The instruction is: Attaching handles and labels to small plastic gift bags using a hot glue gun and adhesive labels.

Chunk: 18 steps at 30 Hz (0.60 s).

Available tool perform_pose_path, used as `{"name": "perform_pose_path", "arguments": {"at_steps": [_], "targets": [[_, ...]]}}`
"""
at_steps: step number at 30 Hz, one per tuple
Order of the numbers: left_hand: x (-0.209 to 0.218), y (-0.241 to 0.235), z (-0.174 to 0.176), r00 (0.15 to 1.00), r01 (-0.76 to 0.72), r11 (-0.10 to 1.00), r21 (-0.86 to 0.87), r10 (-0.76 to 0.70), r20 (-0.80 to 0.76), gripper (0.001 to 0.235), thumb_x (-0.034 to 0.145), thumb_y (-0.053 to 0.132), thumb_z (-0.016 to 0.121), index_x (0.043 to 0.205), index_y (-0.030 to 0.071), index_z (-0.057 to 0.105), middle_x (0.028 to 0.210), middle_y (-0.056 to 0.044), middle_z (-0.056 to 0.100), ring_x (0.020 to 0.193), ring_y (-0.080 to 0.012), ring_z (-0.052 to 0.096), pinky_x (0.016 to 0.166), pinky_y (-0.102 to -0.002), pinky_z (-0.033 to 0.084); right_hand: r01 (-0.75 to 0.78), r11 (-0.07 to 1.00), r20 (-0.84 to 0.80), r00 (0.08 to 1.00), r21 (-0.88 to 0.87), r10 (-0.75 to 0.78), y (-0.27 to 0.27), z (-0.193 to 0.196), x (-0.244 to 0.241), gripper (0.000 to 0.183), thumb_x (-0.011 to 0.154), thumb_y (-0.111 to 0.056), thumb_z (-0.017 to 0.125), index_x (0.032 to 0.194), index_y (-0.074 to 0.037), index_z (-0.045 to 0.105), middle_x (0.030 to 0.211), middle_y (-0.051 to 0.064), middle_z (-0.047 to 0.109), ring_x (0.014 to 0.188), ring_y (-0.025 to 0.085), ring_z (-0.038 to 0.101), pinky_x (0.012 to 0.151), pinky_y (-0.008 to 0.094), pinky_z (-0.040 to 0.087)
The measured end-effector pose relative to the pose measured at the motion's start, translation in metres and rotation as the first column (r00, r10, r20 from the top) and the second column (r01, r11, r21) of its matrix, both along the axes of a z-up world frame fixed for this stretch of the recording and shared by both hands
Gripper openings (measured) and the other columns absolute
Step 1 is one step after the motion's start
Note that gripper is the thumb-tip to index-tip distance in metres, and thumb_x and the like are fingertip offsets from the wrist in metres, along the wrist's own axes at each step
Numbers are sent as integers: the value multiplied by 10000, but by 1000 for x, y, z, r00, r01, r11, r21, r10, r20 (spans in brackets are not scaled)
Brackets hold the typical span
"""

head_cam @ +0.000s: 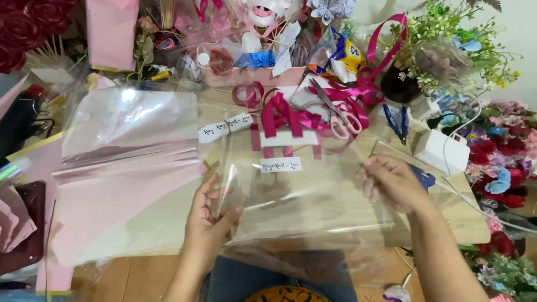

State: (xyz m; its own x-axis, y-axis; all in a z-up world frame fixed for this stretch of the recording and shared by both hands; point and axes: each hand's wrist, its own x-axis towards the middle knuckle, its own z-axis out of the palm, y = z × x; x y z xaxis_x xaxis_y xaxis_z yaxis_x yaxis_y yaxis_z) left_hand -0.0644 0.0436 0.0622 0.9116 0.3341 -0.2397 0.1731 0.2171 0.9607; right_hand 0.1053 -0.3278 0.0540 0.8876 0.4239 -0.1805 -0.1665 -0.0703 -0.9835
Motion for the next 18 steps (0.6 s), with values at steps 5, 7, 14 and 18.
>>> {"name": "perform_pose_path", "arguments": {"at_steps": [5,7,14,18], "targets": [[-1,3,-47,996,11,1000,-7,-12,-88,787,852,101,663,1543,227,309,1465,-131,545,692,-135,632,390,-269,490,125,957,-81,985,-261,-151,25,-66,-15,320,1020,-292,585,874,-22,672,627,124,674,425,178,598,380,246,457],[-3,3,-61,996,2,999,34,1,-92,797,852,76,662,1544,259,310,1496,-139,515,632,-77,538,402,-264,451,164,940,-46,982,-299,-185,31,-81,-17,354,1012,-326,587,823,-35,652,567,133,653,424,197,624,343,248,390],[-12,-14,-81,972,-150,446,883,-95,213,493,938,196,624,1414,140,508,1508,-136,456,1401,-349,425,1101,-493,392,274,905,25,959,-326,-282,47,-71,-24,336,1045,-228,552,783,-28,615,639,98,641,388,172,577,317,264,434],[-12,-29,-106,933,65,110,992,-360,-21,680,921,574,588,1470,186,487,1600,-100,366,1481,-390,266,1182,-610,110,301,897,15,950,-324,-313,51,-66,-25,333,1046,-243,554,801,-26,615,676,108,657,397,188,582,330,278,449]]}}
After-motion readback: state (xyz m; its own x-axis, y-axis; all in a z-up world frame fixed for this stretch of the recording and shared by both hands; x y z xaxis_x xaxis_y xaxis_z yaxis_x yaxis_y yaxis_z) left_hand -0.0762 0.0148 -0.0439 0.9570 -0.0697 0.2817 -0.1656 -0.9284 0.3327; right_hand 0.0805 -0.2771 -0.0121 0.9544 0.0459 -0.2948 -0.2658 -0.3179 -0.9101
